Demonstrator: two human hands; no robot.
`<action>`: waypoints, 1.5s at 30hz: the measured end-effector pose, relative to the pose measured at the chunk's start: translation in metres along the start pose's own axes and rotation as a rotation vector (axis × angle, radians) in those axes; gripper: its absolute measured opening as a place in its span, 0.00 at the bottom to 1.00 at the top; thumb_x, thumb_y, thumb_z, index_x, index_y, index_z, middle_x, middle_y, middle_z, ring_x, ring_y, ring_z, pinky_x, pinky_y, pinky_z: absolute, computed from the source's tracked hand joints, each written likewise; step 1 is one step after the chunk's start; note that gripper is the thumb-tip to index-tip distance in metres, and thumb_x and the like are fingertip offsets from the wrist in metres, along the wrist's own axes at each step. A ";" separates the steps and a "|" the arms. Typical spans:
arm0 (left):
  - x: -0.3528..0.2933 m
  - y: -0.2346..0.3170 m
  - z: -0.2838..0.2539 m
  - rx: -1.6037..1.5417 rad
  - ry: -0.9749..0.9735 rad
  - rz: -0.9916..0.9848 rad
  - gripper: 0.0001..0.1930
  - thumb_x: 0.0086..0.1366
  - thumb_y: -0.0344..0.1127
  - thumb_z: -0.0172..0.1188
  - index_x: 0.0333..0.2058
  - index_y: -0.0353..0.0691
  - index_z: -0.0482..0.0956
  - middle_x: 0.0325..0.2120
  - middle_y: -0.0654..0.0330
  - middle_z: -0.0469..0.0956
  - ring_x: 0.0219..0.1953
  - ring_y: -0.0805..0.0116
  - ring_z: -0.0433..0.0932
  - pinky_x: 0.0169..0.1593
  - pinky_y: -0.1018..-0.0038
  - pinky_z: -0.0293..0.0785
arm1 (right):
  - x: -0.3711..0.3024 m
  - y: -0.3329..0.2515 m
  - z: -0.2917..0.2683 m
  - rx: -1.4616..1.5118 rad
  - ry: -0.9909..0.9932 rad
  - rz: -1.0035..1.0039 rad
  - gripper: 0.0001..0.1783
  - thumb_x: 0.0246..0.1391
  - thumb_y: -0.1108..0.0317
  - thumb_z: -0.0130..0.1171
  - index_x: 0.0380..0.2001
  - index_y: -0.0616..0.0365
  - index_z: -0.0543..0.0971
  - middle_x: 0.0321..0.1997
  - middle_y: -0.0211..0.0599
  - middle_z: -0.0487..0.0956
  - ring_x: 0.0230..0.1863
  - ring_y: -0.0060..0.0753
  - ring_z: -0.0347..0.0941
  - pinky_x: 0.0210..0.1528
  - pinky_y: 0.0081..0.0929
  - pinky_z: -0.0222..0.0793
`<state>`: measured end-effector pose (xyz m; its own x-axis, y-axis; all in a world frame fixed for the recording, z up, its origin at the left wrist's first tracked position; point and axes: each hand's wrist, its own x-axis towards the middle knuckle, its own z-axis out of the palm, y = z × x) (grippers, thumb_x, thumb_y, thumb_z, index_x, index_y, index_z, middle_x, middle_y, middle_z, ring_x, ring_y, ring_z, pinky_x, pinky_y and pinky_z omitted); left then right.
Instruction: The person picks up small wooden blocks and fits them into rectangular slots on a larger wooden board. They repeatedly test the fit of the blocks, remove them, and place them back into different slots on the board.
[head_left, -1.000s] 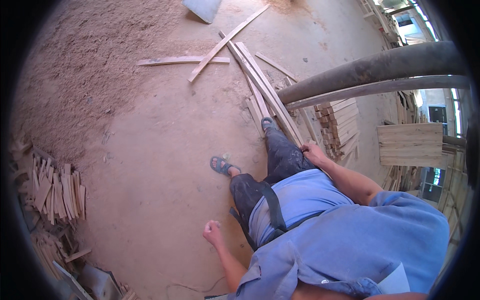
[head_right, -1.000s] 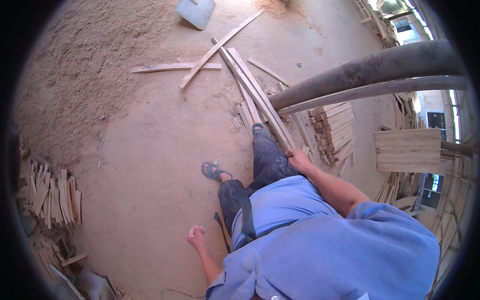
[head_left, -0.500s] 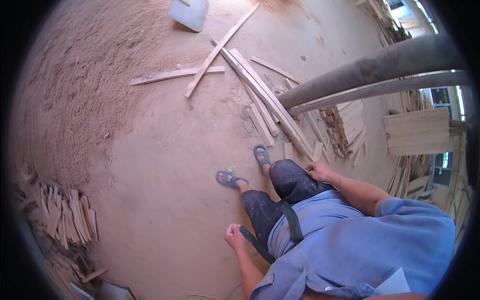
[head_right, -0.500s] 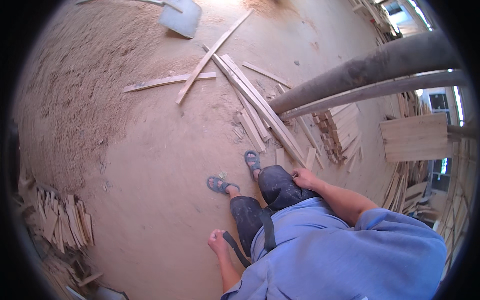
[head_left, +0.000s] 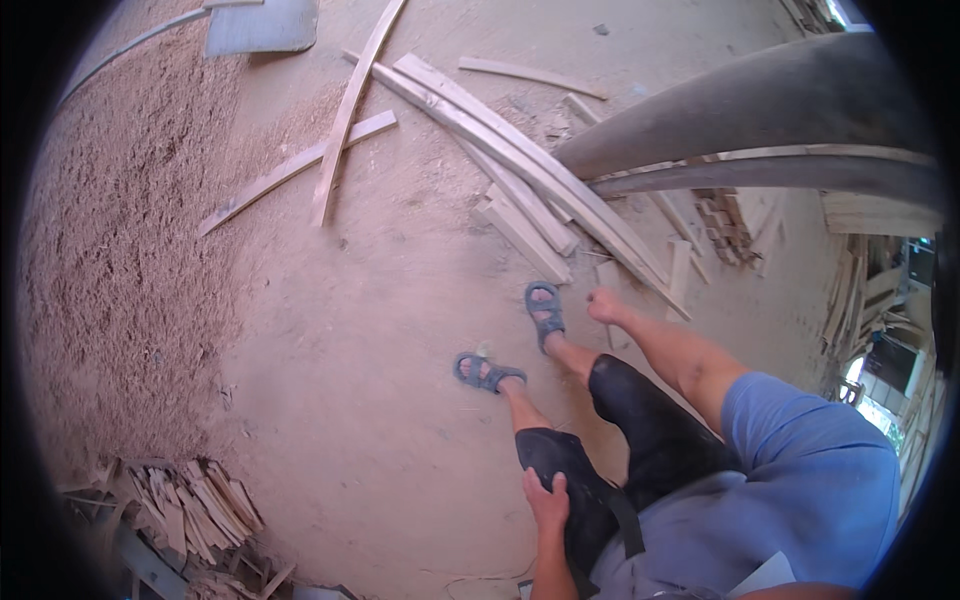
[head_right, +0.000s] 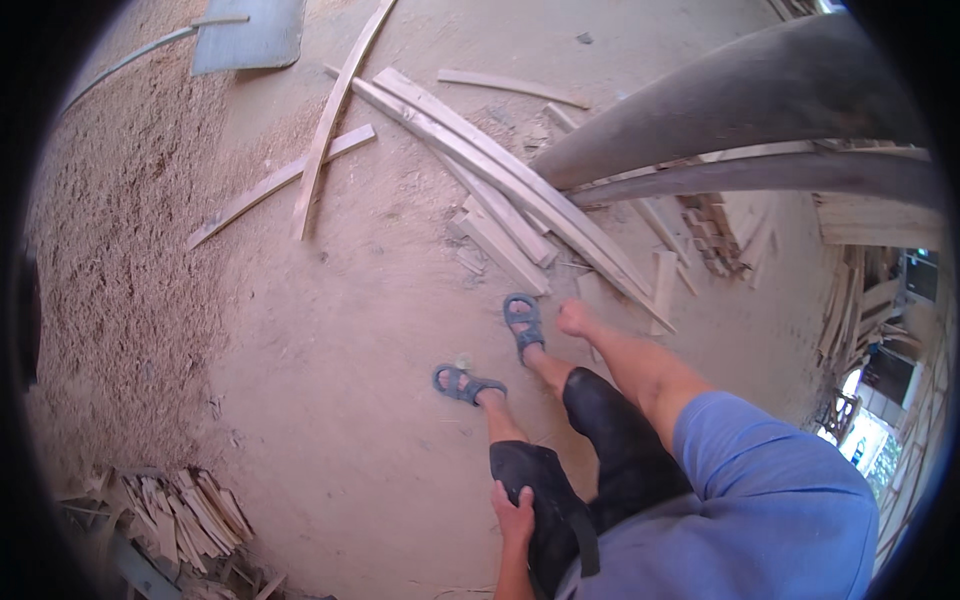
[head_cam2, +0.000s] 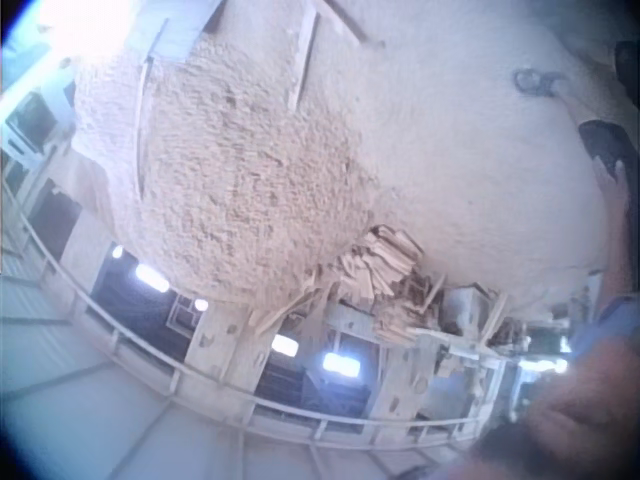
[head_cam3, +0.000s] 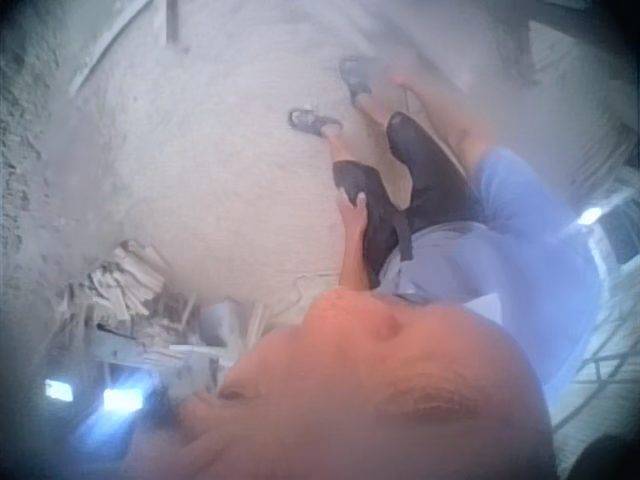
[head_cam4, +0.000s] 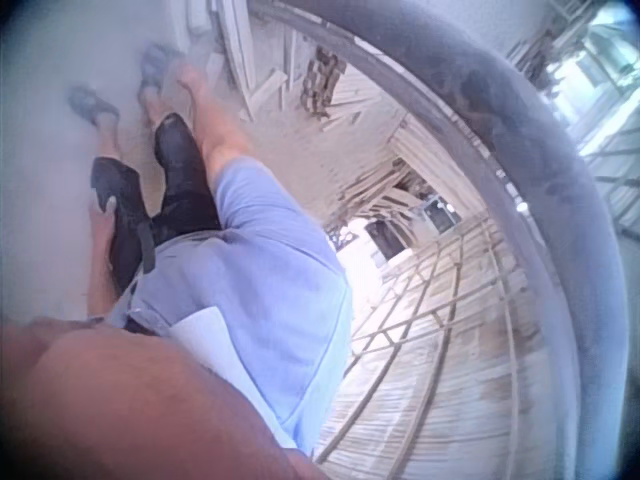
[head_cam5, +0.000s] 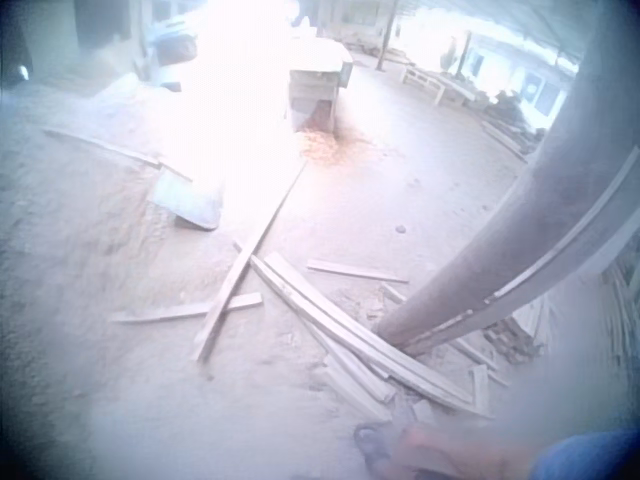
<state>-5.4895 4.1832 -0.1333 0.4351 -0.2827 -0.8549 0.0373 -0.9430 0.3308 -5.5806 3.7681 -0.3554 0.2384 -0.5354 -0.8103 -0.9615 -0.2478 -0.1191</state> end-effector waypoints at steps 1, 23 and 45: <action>0.004 0.013 0.005 0.081 0.003 -0.013 0.39 0.64 0.50 0.64 0.67 0.30 0.64 0.68 0.37 0.60 0.67 0.37 0.62 0.68 0.49 0.62 | 0.030 0.006 0.011 -0.007 0.036 0.034 0.17 0.47 0.67 0.55 0.37 0.58 0.88 0.46 0.57 0.84 0.50 0.59 0.81 0.55 0.50 0.76; 0.074 0.056 -0.023 0.361 0.150 0.026 0.33 0.56 0.48 0.70 0.58 0.37 0.75 0.61 0.40 0.68 0.62 0.39 0.67 0.63 0.50 0.68 | 0.133 0.013 0.025 0.627 -0.280 0.016 0.32 0.44 0.46 0.71 0.43 0.64 0.82 0.42 0.47 0.85 0.39 0.48 0.84 0.42 0.44 0.81; 0.072 0.105 -0.039 0.027 -0.190 0.029 0.30 0.67 0.45 0.61 0.61 0.28 0.74 0.52 0.40 0.81 0.54 0.50 0.80 0.60 0.62 0.73 | -0.282 0.056 -0.061 0.923 -0.131 0.033 0.29 0.33 0.71 0.71 0.46 0.61 0.82 0.37 0.40 0.83 0.38 0.29 0.78 0.41 0.32 0.76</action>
<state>-5.4191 4.0706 -0.1448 0.2583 -0.3358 -0.9059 0.0014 -0.9375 0.3479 -5.6929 3.8557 -0.0988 0.2458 -0.4216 -0.8728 -0.7089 0.5360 -0.4585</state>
